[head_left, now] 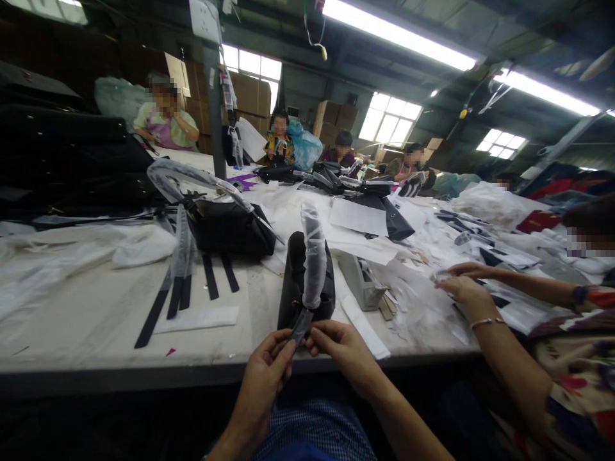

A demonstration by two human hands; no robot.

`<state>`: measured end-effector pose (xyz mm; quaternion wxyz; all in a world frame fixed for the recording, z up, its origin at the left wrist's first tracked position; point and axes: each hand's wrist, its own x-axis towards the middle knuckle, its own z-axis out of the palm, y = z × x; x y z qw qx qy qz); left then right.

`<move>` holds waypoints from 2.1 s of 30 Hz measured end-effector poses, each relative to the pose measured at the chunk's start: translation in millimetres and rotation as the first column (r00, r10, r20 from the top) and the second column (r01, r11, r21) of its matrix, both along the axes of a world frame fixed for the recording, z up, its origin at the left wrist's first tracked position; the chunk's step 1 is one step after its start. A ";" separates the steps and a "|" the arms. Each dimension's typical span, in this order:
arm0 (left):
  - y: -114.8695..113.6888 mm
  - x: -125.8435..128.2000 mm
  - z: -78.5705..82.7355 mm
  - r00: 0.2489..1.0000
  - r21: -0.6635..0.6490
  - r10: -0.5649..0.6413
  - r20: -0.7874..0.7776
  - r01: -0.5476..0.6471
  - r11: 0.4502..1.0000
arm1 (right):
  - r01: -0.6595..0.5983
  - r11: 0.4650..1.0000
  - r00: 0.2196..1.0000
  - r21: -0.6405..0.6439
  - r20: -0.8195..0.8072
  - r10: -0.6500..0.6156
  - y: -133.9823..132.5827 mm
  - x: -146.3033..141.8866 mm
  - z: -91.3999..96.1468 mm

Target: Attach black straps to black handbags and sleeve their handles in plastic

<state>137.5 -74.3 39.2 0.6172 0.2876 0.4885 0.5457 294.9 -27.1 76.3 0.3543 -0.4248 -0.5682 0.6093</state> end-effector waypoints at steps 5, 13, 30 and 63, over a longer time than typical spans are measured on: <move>2.2 -1.6 11.3 0.995 -0.004 -0.101 0.012 0.101 0.995 | 0.078 0.997 0.997 0.022 0.012 -0.079 1.0 -2.5 -13.0; 3.6 8.7 5.9 0.993 -0.061 -0.118 0.026 0.120 0.991 | 0.225 0.965 0.973 0.134 0.023 -0.230 -5.1 -19.2 -25.2; 0.7 2.1 13.4 0.985 -0.022 -0.157 -0.067 0.156 0.988 | 0.205 0.954 0.941 0.219 0.224 -0.254 -1.3 -27.8 -15.3; -1.6 19.4 -3.3 0.983 0.205 0.140 -0.117 -0.114 0.972 | 0.245 0.943 0.918 -0.224 -0.259 -0.300 -22.1 -61.4 -13.7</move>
